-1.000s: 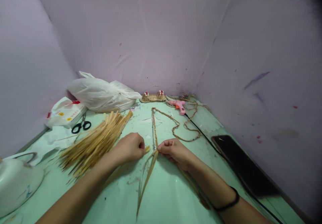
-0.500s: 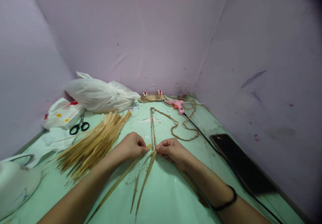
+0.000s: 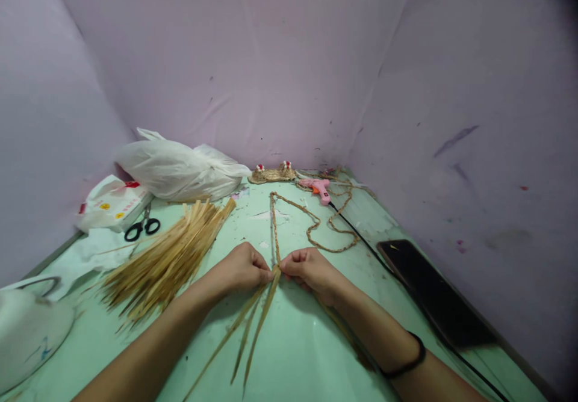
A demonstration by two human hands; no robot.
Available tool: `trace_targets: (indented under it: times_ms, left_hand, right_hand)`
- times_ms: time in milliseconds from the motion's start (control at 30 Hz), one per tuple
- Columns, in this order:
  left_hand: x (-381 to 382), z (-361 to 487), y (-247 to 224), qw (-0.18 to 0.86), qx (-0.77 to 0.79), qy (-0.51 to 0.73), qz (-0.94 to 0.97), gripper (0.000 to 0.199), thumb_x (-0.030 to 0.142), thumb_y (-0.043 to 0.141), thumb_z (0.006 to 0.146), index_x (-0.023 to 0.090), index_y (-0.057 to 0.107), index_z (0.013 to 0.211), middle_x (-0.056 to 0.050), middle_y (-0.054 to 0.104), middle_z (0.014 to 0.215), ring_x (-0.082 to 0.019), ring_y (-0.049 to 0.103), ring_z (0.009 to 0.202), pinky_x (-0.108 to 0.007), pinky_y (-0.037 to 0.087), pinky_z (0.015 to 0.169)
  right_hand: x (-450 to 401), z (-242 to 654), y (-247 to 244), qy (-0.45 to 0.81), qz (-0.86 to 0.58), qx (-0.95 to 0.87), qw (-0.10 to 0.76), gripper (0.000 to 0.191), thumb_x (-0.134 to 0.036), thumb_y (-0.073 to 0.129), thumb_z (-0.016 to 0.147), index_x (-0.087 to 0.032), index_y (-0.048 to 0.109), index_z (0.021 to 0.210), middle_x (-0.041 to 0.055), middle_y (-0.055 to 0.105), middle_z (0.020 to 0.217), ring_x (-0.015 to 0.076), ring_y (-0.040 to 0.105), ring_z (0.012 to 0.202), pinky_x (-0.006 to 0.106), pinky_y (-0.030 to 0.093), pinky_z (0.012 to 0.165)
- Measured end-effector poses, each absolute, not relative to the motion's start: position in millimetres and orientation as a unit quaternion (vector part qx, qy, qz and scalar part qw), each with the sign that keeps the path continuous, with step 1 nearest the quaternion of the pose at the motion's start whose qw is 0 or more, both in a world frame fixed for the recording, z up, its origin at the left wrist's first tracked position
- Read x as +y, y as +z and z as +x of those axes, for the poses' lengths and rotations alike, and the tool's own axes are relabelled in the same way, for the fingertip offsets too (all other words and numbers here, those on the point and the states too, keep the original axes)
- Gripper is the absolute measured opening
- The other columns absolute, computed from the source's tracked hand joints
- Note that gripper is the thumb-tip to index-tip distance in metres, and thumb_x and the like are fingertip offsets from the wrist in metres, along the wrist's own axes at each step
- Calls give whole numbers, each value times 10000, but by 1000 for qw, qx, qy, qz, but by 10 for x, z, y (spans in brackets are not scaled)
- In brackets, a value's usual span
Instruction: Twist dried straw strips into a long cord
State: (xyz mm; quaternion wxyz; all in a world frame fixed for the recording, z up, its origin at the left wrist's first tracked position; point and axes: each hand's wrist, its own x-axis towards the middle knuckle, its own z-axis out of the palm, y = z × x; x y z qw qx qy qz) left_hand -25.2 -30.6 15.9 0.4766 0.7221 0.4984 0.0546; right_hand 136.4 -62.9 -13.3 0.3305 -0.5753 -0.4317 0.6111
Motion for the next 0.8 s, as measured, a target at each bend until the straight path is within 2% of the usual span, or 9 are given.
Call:
trace_targets:
  times_ms: [200, 367, 467, 600, 800]
  left_hand:
    - [-295, -204, 112, 557, 528, 75, 637, 124, 236, 578, 513, 112, 567, 511, 52, 359, 342, -50, 266, 352, -205, 172, 381]
    - [-220, -272, 9, 589, 538, 22, 603, 202, 337, 591, 549, 140, 583, 592, 49, 385, 327, -50, 224, 285, -201, 117, 335]
    - [-202, -306, 23, 586, 541, 8, 603, 206, 356, 573, 560, 152, 545, 551, 53, 374, 317, -48, 213, 279, -199, 119, 334]
    - [-240, -291, 133, 565, 531, 17, 631, 166, 276, 548, 532, 155, 471, 449, 52, 336, 298, -49, 233, 294, -204, 119, 343]
    - [-262, -276, 209, 539, 518, 14, 664, 106, 223, 514, 512, 139, 505, 448, 55, 327, 330, -51, 247, 334, -209, 143, 361]
  right_hand:
    - [-633, 1362, -125, 615, -568, -428, 341, 96, -184, 558, 593, -139, 531, 512, -78, 354, 335, 27, 189, 320, 222, 88, 361]
    - [-634, 1359, -113, 611, -567, -429, 348, 93, -185, 559, 590, -130, 556, 515, -64, 403, 356, 27, 200, 323, 226, 91, 364]
    - [-642, 1348, -93, 611, -568, -428, 348, 95, -184, 556, 589, -130, 557, 511, -66, 386, 346, 32, 200, 327, 227, 90, 368]
    - [-651, 1333, -65, 610, -571, -426, 348, 107, -187, 556, 593, -134, 546, 501, -77, 331, 319, 37, 190, 330, 228, 84, 375]
    - [-650, 1339, -80, 622, -557, -418, 359, 86, -184, 563, 586, -128, 552, 523, -62, 407, 365, 28, 200, 331, 219, 87, 363]
